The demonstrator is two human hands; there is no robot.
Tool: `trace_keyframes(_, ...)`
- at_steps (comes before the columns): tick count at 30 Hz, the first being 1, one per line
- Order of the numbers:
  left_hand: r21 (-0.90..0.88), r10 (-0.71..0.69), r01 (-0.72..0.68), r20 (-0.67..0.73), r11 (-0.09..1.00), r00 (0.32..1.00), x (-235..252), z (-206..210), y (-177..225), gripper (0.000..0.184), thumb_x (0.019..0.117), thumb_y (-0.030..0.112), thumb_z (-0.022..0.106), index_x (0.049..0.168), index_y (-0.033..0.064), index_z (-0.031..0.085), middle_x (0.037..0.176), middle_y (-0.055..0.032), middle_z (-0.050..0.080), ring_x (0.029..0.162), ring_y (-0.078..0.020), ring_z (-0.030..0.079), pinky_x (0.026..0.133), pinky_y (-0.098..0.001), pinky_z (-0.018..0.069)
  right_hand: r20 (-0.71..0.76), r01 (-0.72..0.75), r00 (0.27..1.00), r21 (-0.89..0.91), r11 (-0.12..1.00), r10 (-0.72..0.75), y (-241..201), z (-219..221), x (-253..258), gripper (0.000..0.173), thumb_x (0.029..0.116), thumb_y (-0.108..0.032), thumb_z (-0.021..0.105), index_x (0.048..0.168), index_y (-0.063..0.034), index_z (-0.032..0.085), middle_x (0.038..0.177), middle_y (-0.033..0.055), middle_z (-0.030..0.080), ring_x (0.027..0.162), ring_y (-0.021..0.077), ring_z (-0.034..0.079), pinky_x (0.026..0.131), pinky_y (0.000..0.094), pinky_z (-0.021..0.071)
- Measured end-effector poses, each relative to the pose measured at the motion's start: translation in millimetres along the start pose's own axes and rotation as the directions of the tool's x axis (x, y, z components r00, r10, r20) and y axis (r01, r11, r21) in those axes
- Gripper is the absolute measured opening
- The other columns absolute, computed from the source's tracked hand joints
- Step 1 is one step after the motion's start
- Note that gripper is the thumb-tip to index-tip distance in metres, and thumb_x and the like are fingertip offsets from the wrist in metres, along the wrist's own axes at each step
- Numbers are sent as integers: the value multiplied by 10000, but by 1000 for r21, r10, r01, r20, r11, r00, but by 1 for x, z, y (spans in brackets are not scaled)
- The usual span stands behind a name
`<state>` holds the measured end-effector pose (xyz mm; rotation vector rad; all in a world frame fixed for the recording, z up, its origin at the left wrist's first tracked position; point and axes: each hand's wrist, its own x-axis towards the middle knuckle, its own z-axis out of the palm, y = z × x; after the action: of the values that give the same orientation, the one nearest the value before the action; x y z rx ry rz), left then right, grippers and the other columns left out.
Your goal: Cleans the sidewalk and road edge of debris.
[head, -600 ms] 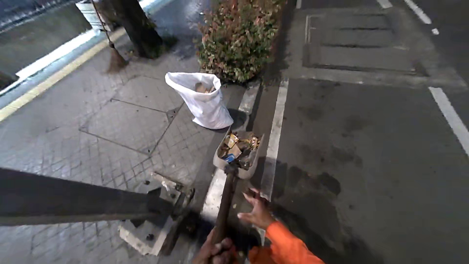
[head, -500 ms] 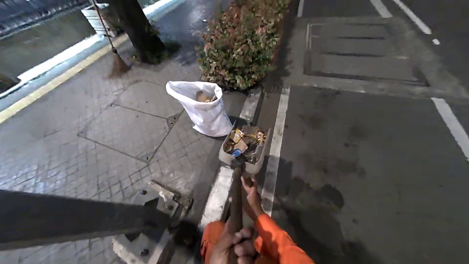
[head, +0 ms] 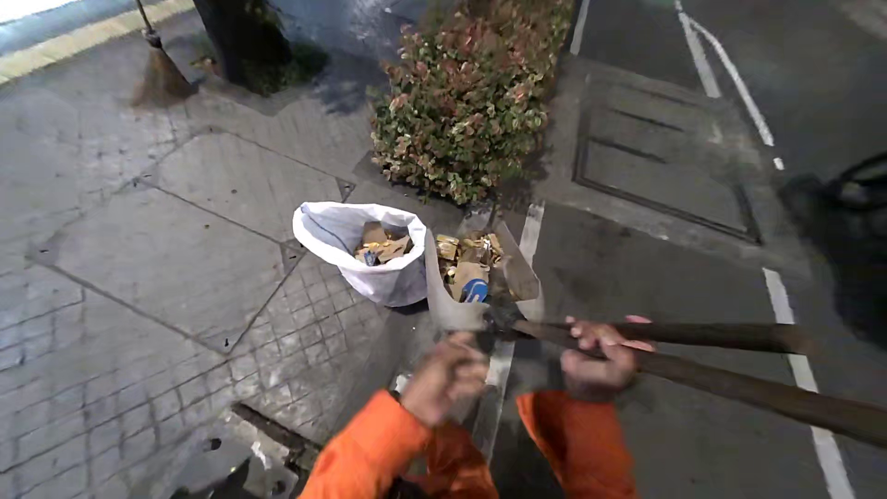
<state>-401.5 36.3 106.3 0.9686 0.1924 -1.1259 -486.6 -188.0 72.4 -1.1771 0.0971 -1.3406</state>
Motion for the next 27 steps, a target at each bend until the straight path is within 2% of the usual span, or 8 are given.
trace_keyframes(2,56,-10,40,-448,998,894,91,-84,40,314,1081,189,412,1350,41,475,869,-99,615,640,-154,595,580,-301,531,100,-62,993,58,996,56,10,5,37,277,919,-229,653,1195,-255,644,659,-79,664,603,118,659,705,397,623)
trace_keyframes(4,24,-48,86,-666,996,744,161,-156,68,472,1093,334,439,1442,16,431,1072,-203,593,803,-253,606,728,-401,543,249,-135,962,71,988,114,20,12,67,318,933,-282,658,1248,-237,641,688,-69,661,626,121,655,734,399,616)
trace_keyframes(7,-24,-57,58,-735,998,676,238,-218,102,742,1042,509,505,1543,3,297,1377,-310,501,1096,-390,605,897,-514,538,416,-221,890,39,974,185,40,38,115,377,944,-344,659,1283,-181,630,708,-47,666,629,130,654,696,371,608)
trace_keyframes(9,-33,-59,52,-774,998,630,278,-247,103,813,1001,542,571,1536,-11,307,1408,-317,493,1170,-419,592,932,-547,538,500,-297,824,-18,955,266,53,54,147,422,942,-385,661,1294,-157,614,701,-41,656,609,124,643,649,342,596)
trace_keyframes(12,117,19,148,-844,982,536,321,-278,109,669,999,373,650,1447,-74,434,1327,-309,580,1157,-398,626,969,-534,526,641,-407,678,-80,910,360,90,88,207,449,951,-403,655,1313,-144,590,701,-32,647,603,131,643,633,336,595)
trace_keyframes(19,48,-67,215,-866,975,495,285,-254,66,502,1041,264,591,1386,-87,497,1272,-304,619,1129,-392,651,983,-541,522,847,-641,233,-235,730,478,176,221,298,458,922,-321,699,1330,-183,545,716,-21,642,613,148,649,680,364,608)
trace_keyframes(25,110,-140,410,-834,906,534,279,-212,68,438,1070,232,500,1360,-95,526,1292,-317,616,1194,-431,631,1033,-579,489,888,-526,-80,-424,737,453,254,350,263,365,922,-328,705,1269,-309,596,695,-102,609,603,64,617,658,299,597)
trace_keyframes(27,141,-139,454,-836,880,530,278,-205,77,427,1043,228,549,1332,-86,560,1310,-306,615,1232,-428,612,1054,-580,477,886,-537,-91,-429,727,455,268,395,240,322,884,-205,698,1198,-244,632,618,-83,576,501,66,571,542,283,574)
